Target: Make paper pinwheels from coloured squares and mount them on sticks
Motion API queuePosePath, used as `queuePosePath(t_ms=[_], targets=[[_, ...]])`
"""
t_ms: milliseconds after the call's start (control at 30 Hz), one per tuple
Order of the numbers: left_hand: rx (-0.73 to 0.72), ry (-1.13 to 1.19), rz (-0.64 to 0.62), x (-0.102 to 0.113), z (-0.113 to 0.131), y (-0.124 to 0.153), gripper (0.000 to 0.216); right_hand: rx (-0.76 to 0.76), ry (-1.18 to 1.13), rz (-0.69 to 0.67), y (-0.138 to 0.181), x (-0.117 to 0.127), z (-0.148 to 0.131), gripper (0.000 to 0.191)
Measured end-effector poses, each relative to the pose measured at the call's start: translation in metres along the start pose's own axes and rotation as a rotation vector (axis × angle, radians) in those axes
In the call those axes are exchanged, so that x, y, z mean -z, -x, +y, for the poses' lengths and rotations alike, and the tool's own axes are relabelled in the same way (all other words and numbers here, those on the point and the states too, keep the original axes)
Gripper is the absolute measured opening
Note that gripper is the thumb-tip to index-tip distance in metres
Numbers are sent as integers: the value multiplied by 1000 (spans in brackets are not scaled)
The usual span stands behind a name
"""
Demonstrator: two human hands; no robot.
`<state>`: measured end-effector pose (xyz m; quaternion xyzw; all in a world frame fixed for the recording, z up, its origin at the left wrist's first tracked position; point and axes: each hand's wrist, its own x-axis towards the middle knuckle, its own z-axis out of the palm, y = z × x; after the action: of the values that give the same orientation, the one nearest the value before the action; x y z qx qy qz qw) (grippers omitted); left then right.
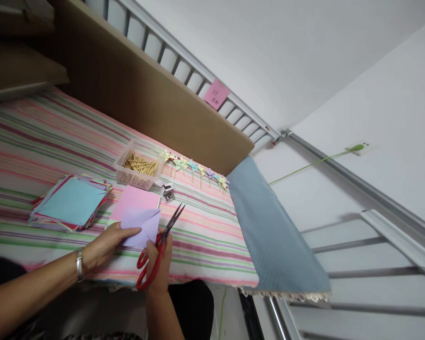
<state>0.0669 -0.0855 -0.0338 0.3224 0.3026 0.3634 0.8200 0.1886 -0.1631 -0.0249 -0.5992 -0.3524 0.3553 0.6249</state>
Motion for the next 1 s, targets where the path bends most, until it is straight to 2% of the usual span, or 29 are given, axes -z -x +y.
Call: queuePosePath(t_ms=[133, 300, 400, 600, 833, 1000], targets=[[-61, -131, 54, 11, 16, -8, 40, -78, 156, -103, 6, 17, 5, 45], [14, -236, 80, 25, 34, -15, 35, -185, 318, -284, 31, 51, 9, 47], [45, -262, 29, 30, 35, -17, 34, -261, 324, -375, 50, 63, 1, 54], [90, -245, -88, 32, 32, -15, 33, -323, 337, -416, 62, 62, -13, 55], [103, -240, -95, 27, 35, -11, 29, -357, 402, -459, 57, 58, -15, 56], [94, -247, -82, 23, 39, -7, 28, -340, 470, -427, 53, 51, -18, 54]])
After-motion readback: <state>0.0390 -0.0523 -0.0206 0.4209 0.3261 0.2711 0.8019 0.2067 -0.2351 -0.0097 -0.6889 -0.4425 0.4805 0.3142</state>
